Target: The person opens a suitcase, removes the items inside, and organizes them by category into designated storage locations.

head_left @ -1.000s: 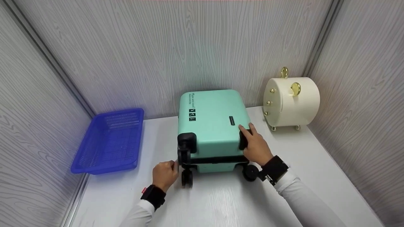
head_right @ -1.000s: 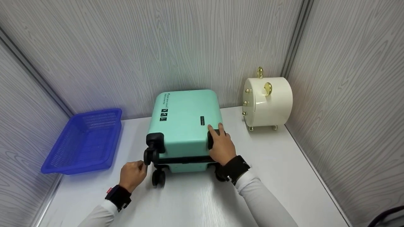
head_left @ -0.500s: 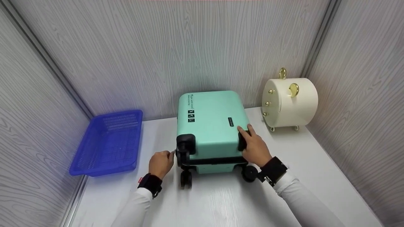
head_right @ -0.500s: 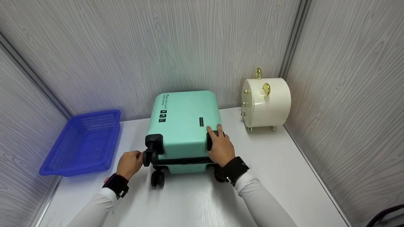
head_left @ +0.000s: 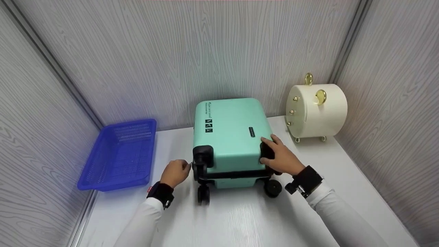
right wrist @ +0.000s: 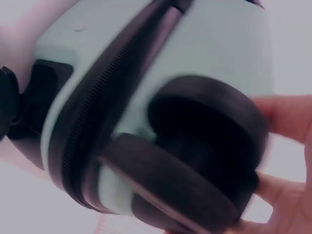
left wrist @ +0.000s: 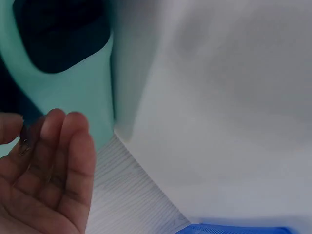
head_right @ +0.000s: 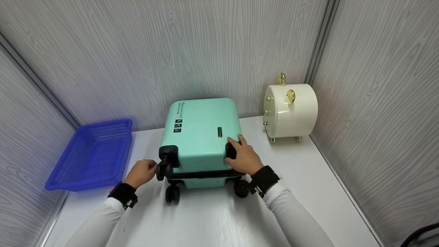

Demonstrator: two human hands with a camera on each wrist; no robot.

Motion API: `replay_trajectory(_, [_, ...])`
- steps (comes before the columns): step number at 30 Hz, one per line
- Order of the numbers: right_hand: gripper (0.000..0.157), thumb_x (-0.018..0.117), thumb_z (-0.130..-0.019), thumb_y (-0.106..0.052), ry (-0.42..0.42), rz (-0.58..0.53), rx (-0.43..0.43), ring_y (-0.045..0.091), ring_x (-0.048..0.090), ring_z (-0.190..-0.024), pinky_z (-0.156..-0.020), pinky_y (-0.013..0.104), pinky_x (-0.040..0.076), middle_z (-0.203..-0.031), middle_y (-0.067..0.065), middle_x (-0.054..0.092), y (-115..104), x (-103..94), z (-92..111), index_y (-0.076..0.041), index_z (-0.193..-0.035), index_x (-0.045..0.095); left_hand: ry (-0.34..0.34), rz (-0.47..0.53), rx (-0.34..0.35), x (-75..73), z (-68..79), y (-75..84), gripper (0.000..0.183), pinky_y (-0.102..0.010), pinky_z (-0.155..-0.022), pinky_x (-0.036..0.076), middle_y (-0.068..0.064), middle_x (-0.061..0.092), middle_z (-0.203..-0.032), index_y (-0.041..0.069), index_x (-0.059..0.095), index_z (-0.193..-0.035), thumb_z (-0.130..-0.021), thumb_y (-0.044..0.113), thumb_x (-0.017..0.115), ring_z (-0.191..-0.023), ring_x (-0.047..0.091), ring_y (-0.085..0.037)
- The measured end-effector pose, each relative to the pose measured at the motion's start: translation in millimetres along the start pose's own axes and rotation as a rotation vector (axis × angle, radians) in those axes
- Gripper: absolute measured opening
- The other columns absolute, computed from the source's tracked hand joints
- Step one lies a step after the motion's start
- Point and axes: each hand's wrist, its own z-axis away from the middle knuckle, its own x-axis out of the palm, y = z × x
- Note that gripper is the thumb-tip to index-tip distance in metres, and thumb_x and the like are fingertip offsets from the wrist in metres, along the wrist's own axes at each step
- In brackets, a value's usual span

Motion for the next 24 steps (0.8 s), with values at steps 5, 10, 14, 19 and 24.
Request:
replay_trajectory(5, [0.070,0.070,-0.105,-0.037,0.027,-0.142,0.009,0.056,0.044,-0.151,-0.120,0.068,0.041,-0.170,0.030,0.038,5,-26.4,-12,-0.002,-0.162,0.047,-0.072,0.038,-0.028,-21.1,-14.6,8.2,0.022,-0.053,-0.087,0.061,-0.016,0.080,-0.101,0.000,0.080,-0.104,-0.101,0.017,0.067,-0.093,0.075,-0.033])
replay_trajectory(10, [0.074,0.066,-0.107,-0.047,0.045,-0.224,0.106,0.053,0.050,-0.147,-0.117,0.066,0.047,-0.168,0.024,0.045,14,-47.0,-32,-0.002,-0.162,0.046,-0.090,0.138,-0.073,-43.7,-37.1,19.9,0.035,-0.057,-0.100,0.057,-0.024,0.078,-0.119,-0.005,0.076,-0.122,-0.110,0.021,0.055,-0.111,0.074,-0.040])
replay_trajectory(14, [0.084,0.061,-0.107,-0.056,-0.034,-0.256,0.197,0.050,0.044,-0.152,-0.123,0.064,0.041,-0.169,0.028,0.040,25,-57.7,-50,0.000,-0.165,0.038,-0.134,0.282,-0.171,-58.4,-56.7,33.5,0.051,-0.053,-0.096,0.062,-0.021,0.072,-0.115,-0.007,0.065,-0.139,-0.115,0.035,0.048,-0.111,0.070,-0.037])
replay_trajectory(19, [0.091,0.054,-0.109,-0.056,-0.180,-0.230,0.247,0.053,0.050,-0.146,-0.116,0.062,0.048,-0.166,0.038,0.038,40,-60.0,-66,0.007,-0.168,0.025,-0.323,0.425,-0.287,-66.6,-74.4,49.2,0.073,-0.060,-0.099,0.062,-0.019,0.058,-0.110,-0.009,0.046,-0.155,-0.115,0.052,0.043,-0.130,0.061,-0.050])
replay_trajectory(24, [0.097,0.044,-0.111,-0.059,-0.325,-0.269,0.278,0.060,0.039,-0.153,-0.122,0.068,0.040,-0.171,0.040,0.025,51,-47.9,-72,0.012,-0.168,0.012,-0.462,0.432,-0.315,-62.6,-81.5,58.1,0.089,-0.064,-0.104,0.058,-0.034,0.045,-0.158,-0.011,0.032,-0.163,-0.112,0.061,0.042,-0.142,0.051,-0.062])
